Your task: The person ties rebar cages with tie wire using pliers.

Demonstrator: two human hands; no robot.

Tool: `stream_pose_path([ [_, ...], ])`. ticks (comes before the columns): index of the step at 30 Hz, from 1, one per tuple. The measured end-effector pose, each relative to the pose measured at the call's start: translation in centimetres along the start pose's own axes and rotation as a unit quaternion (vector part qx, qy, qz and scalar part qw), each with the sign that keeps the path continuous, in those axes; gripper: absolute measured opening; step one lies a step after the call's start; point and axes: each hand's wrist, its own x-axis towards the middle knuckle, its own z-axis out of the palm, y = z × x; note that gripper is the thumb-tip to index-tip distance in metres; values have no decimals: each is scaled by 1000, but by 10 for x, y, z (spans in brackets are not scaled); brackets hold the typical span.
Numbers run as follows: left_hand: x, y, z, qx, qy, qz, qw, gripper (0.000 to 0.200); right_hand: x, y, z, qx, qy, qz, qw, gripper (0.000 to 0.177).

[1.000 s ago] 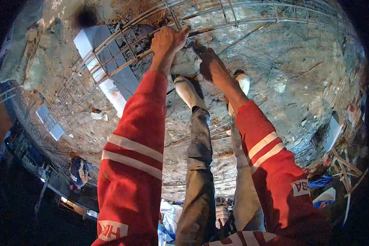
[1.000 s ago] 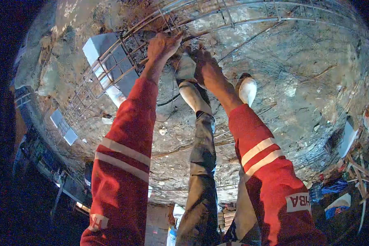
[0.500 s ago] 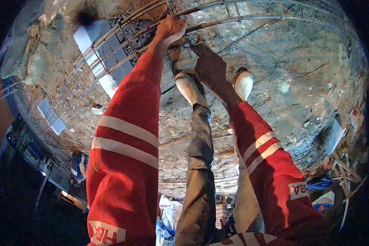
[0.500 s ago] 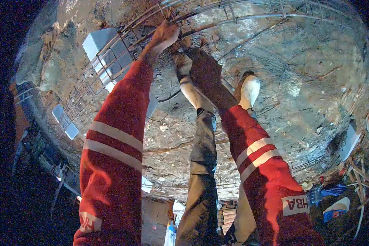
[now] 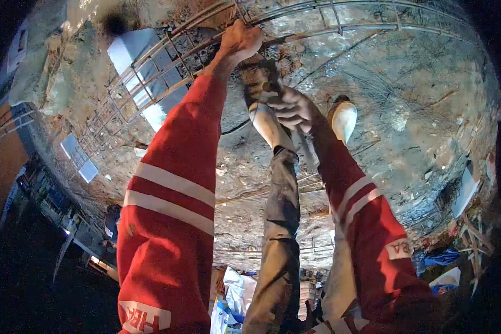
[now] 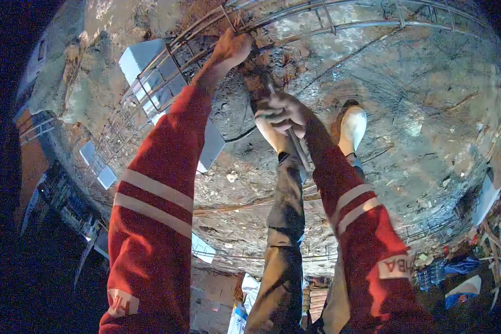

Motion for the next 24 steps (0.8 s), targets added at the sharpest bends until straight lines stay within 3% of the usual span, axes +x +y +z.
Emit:
stream_pose_path([
  [2, -22, 33, -17, 97, 27, 56, 993, 44, 8, 22, 35, -171, 58, -116, 977, 32],
  [3, -9, 14, -8, 148, 2, 44, 988, 46, 10, 25, 53, -279, 141, -158, 937, 33],
  [4, -11, 26, -15, 144, 6, 46, 988, 46, 6, 32, 65, -323, 156, -220, 907, 35],
  [6, -24, 39, -21, 141, 7, 79, 987, 47, 5, 40, 82, -419, 298, -273, 813, 44],
  [7, -21, 41, -18, 101, 7, -34, 994, 44, 12, 48, 76, -655, 375, -416, 507, 59],
  [8, -19, 42, -19, 101, 7, -35, 994, 44, 1, 53, 76, -676, 537, -233, 447, 68],
  [10, -13, 32, -12, 163, -19, -15, 986, 41, -4, 64, 52, -768, 521, -364, 76, 61],
  [11, -13, 29, -11, 166, -22, -17, 986, 41, -9, 62, 41, -768, 522, -363, 80, 61],
  [14, -14, 44, -18, 142, -53, -15, 988, 39, -21, 48, 22, -708, 421, -368, 430, 49],
  [16, -16, 42, -14, 32, -23, -48, 998, 39, -23, 46, 13, -614, 321, -343, 634, 43],
  [17, -16, 39, -13, 36, -14, -4, 999, 39, -25, 50, 12, -613, 322, -343, 634, 43],
  [18, -15, 41, -13, 33, -10, 2, 999, 39, -28, 51, 16, -485, 228, -302, 788, 41],
  [19, -17, 36, -12, 66, -11, 23, 997, 41, -31, 54, 20, -332, 123, -244, 903, 40],
  [20, -15, 32, -12, 99, -11, 43, 994, 43, -33, 54, 25, -163, 12, -171, 971, 40],
  [21, -16, 36, -15, 57, -11, -20, 998, 47, -31, 53, 32, -169, 1, -157, 973, 48],
  [22, -15, 38, -15, 52, -6, -15, 999, 47, -32, 50, 41, -375, 153, -135, 904, 48],
  [24, -19, 39, -12, 42, 6, -27, 999, 48, -26, 58, 50, -570, 268, -248, 736, 48],
])
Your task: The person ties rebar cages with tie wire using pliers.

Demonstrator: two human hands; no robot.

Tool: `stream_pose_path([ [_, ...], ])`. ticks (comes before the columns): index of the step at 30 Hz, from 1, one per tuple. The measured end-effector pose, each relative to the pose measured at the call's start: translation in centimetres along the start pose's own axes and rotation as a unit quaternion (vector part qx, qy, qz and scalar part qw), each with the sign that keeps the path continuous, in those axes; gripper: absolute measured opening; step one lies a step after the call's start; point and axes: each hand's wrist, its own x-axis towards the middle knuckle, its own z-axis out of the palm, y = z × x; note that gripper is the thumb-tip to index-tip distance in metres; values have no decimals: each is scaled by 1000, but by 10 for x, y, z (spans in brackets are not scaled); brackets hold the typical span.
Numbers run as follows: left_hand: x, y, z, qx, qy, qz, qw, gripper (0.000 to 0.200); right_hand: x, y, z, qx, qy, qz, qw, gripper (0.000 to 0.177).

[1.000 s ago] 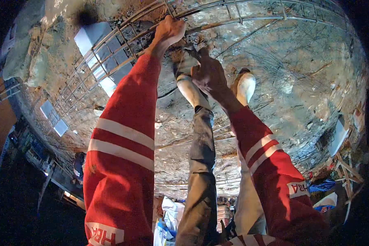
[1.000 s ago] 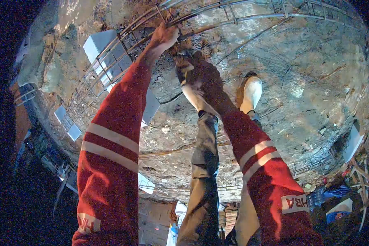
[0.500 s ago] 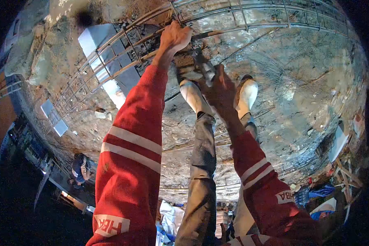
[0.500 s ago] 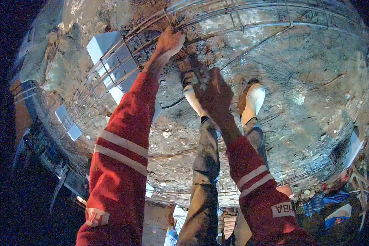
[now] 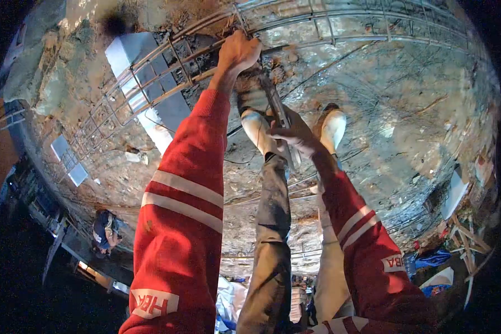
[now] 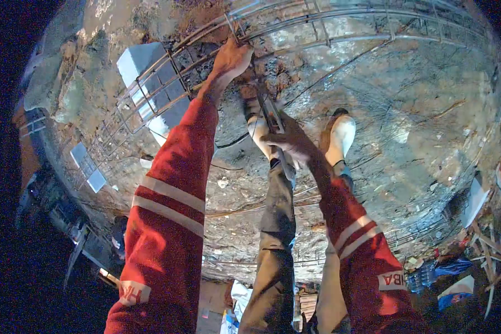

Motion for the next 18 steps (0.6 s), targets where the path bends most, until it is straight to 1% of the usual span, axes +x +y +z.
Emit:
stream_pose_path([
  [1, -6, 13, -7, 19, -8, -59, 998, 47, -2, -10, 12, -161, 129, -75, 975, 44],
  [2, -5, 19, -12, 18, -6, -60, 998, 47, -13, -21, 17, -415, 222, 30, 882, 40],
  [3, -5, 18, -13, 23, -18, -53, 998, 47, -13, -14, 10, -415, 219, 32, 883, 40],
  [4, -5, 15, -13, 30, -31, -46, 998, 47, -12, 3, -4, -256, 153, 77, 951, 35],
  [5, -4, 11, -12, 33, -34, -49, 998, 47, -10, 21, -17, -86, 80, 119, 986, 31],
  [6, -2, 7, -11, 21, -36, -38, 998, 47, -10, 19, -16, 87, 5, 159, 983, 26],
  [7, -4, 5, -7, 6, -42, -28, 999, 46, -20, 3, -8, 388, -187, 201, 880, 28],
  [8, 3, 7, -6, -10, -44, -9, 999, 45, -25, 14, -5, 390, -185, 200, 880, 28],
  [9, 7, -13, 8, -26, 36, 53, 998, 42, -21, 33, -1, 287, -56, 127, 948, 33],
  [10, -4, 18, -13, 19, 3, -16, 1000, 45, -18, 51, 2, 175, 75, 55, 980, 38],
  [11, 2, -1, -1, 27, -28, -4, 999, 46, -11, 64, 0, -112, 112, -72, 985, 37],
  [12, 14, -19, 11, 35, -56, 16, 998, 48, -16, 17, 17, -153, 185, -47, 970, 32],
  [14, 9, -15, 11, 17, 19, 36, 999, 49, -10, 30, 15, -199, 243, -20, 949, 31],
  [15, 1, 4, -1, 54, 15, -21, 998, 49, -10, 34, 13, -133, 177, -45, 974, 29],
  [16, -6, 16, -9, 51, 16, -22, 998, 49, -8, 36, 7, -65, 109, -71, 989, 27],
  [17, -11, 25, -15, 44, 9, -34, 998, 50, -6, 37, -2, 10, 30, -6, 999, 32],
  [18, -12, 30, -20, 37, 2, -45, 998, 50, -3, 36, -8, 85, -50, 59, 993, 38],
])
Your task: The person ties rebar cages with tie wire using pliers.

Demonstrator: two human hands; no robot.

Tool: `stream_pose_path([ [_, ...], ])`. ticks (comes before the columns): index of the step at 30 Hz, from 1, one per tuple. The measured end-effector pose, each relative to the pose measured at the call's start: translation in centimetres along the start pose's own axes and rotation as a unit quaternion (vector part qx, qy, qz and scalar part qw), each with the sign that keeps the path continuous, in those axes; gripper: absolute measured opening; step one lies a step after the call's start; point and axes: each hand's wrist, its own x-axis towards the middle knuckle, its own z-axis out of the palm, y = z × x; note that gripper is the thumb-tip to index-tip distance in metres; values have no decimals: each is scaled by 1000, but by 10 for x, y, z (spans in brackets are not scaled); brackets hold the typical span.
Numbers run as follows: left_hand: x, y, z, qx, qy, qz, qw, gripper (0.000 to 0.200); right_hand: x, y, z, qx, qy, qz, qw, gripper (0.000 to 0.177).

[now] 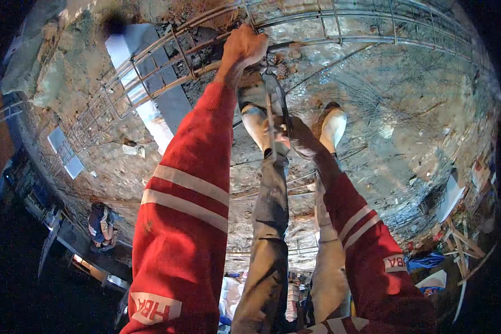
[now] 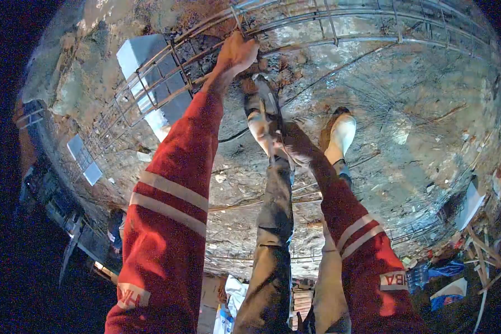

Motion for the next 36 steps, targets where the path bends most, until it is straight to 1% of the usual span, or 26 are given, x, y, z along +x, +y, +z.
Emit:
stream_pose_path([
  [1, 9, -11, 9, 43, 10, 90, 995, 50, 0, -5, 0, 11, -27, -47, 998, 40],
  [2, 15, -23, 18, 42, 12, 88, 995, 50, 0, -10, 1, 23, -54, -93, 994, 43],
  [3, 14, -20, 15, 29, 2, 102, 994, 49, 1, -6, -14, -201, 0, -111, 973, 45],
  [4, 12, -17, 13, 15, -7, 117, 993, 48, 5, -14, -22, -414, 55, -125, 900, 48],
  [5, 8, -15, 11, 4, 5, 134, 991, 48, 8, -21, -27, -297, 8, -154, 942, 54],
  [6, 11, -20, 16, 3, 6, 135, 991, 48, 1, -37, -20, -299, 9, -146, 943, 35],
  [8, 18, -29, 25, 15, 1, 68, 998, 48, -4, -30, -16, 58, -75, -23, 995, 38],
  [12, 14, -23, 19, 2, -8, 60, 998, 37, -4, -10, -18, 54, -40, -15, 998, 38],
  [13, 0, -2, -2, 11, -30, 67, 997, 39, 3, 0, -30, -259, 45, -67, 963, 39],
  [14, 3, -2, -3, 14, -30, 71, 997, 39, 14, 13, -43, -541, 126, -110, 824, 40],
  [15, 6, -5, -1, -27, -27, 59, 998, 40, 27, 49, -71, -583, 193, -211, 760, 47],
  [16, 12, -16, 8, -68, -24, 47, 996, 42, 26, 38, -62, -580, 193, -213, 762, 47],
  [17, 21, -32, 20, -48, 26, 150, 987, 38, 20, 24, -54, -322, 54, -115, 938, 50],
  [18, 19, -33, 21, -48, 23, 147, 988, 38, 11, 16, -48, -22, -92, 1, 995, 53],
  [19, 17, -32, 22, -41, 5, 121, 992, 38, 4, 11, -24, 31, -97, -55, 993, 65],
  [20, 19, -30, 21, -33, -9, 98, 995, 37, 10, 35, -34, -49, -83, -64, 993, 70],
  [22, 17, -30, 23, -19, -20, 95, 995, 37, 14, -8, -29, -242, -38, -47, 968, 74],
  [24, 23, -27, 20, 14, -36, 99, 994, 36, 16, -16, -39, -219, -39, -101, 970, 64],
  [25, 22, -34, 17, -18, -1, 192, 981, 36, 14, -34, -24, -314, -46, -58, 947, 51],
  [26, 21, -34, 16, -15, -1, 189, 982, 36, 8, -23, -5, 26, -53, -79, 995, 44],
  [28, 16, -24, 21, 65, 3, 90, 994, 37, 20, 5, -6, -249, -10, -166, 954, 45],
  [30, 0, 2, -2, -9, -10, 27, 1000, 38, 29, 13, -8, -249, 8, -148, 957, 33],
  [32, 1, 0, -4, -12, -37, 59, 998, 39, 49, 21, 0, -241, 219, -160, 932, 33],
  [33, 1, -2, -4, -10, -36, 57, 998, 39, 43, 20, -12, -273, 129, -243, 922, 41],
  [34, 0, -2, -3, -1, -24, 50, 998, 40, 43, 14, -16, -434, 195, -123, 871, 46],
  [36, -1, 2, 0, 11, 2, 40, 999, 41, 46, 22, -33, -275, 245, -238, 899, 47],
])
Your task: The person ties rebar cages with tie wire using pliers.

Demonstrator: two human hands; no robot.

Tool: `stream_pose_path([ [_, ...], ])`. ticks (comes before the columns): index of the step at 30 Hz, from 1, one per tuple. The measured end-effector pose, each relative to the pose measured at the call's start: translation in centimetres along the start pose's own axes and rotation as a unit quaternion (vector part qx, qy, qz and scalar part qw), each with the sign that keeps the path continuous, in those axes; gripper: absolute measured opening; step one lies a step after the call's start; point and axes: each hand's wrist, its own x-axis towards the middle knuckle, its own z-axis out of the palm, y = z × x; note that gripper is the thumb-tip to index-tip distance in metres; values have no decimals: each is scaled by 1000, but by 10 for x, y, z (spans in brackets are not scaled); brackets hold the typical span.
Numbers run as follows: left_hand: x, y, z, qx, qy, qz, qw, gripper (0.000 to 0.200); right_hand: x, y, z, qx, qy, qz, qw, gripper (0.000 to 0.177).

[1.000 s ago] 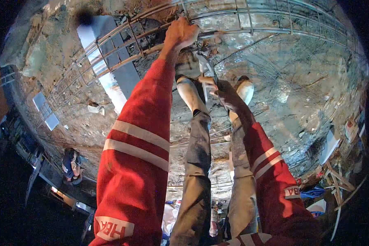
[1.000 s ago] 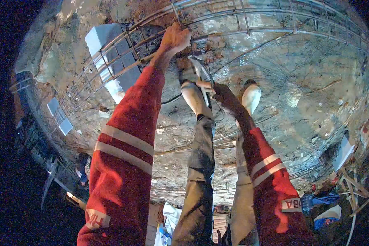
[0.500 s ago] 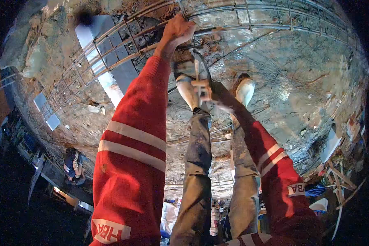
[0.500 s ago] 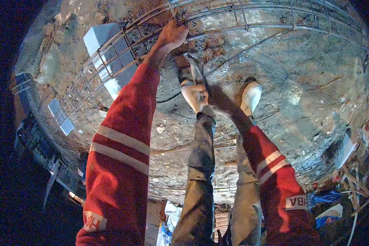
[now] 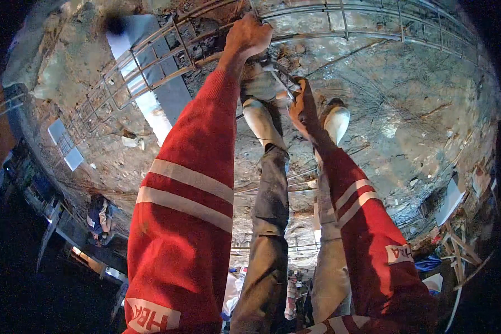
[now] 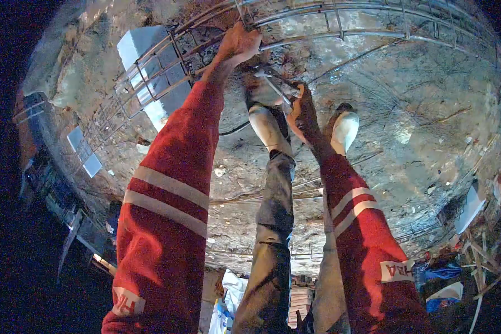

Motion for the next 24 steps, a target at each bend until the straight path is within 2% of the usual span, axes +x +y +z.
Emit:
stream_pose_path([
  [1, 0, 1, -4, -23, -20, 17, 999, 45, 5, 17, -13, -113, -34, -104, 988, 43],
  [2, 3, -3, 1, -25, -18, 17, 999, 45, 7, 11, -31, -219, -111, -147, 958, 33],
  [3, 8, -11, 10, -28, -6, -4, 1000, 47, 8, 35, -51, -222, -113, -149, 957, 33],
  [4, 10, -15, 15, -31, 5, -25, 999, 50, 12, 32, -66, -228, -236, -245, 912, 29],
  [5, 11, -11, 7, -36, -59, -25, 997, 54, 12, 45, -75, -228, -354, -334, 844, 26],
  [6, 15, -16, 12, -38, -55, -25, 997, 54, 9, -46, -50, -123, -323, 42, 938, 34],
  [8, 18, -26, 26, 23, -18, -8, 1000, 34, 10, 3, -49, -154, -197, -138, 958, 39],
  [9, 9, -13, 13, -3, -33, -43, 999, 34, 20, -4, -50, -208, -124, -193, 951, 39],
  [10, 11, -10, 10, -2, -32, -40, 999, 34, 29, -12, -51, -258, -47, -245, 933, 39],
  [11, 14, -14, 11, 25, -41, -4, 999, 43, 33, -25, -51, -269, -103, -176, 941, 41],
  [12, 14, -21, 17, 53, -53, 30, 997, 53, 33, -23, -49, -266, -103, -173, 943, 41],
  [13, 16, -27, 23, 78, -6, 62, 995, 53, 35, -20, -47, -252, -163, -149, 942, 42],
  [15, 12, -23, 21, 41, -15, 27, 999, 46, 39, -15, -46, -224, -283, -101, 927, 45],
  [16, 8, -15, 12, 5, -19, -7, 1000, 40, 35, -16, -44, -223, -284, -100, 927, 45],
  [18, 10, -20, 18, -11, 15, 5, 1000, 39, 23, 3, -41, -79, -329, -29, 940, 42],
  [19, 5, -13, 10, -11, 2, -2, 1000, 38, 19, 31, -48, -62, -307, -48, 948, 41],
  [20, 2, -5, 4, -10, -11, -9, 1000, 38, 21, 34, -51, -63, -305, -48, 949, 41],
  [21, 4, -12, 11, -9, -14, -7, 1000, 38, 25, 21, -48, -155, -181, -134, 962, 41],
  [22, 10, -24, 19, -8, 20, 45, 999, 37, 32, 9, -47, -241, -52, -219, 944, 42],
  [23, 17, -36, 27, -7, 54, 96, 994, 36, 34, -5, -48, -232, -128, -187, 946, 46],
  [24, 17, -34, 24, -7, 55, 95, 994, 36, 27, 3, -45, -232, -128, -188, 946, 46],
])
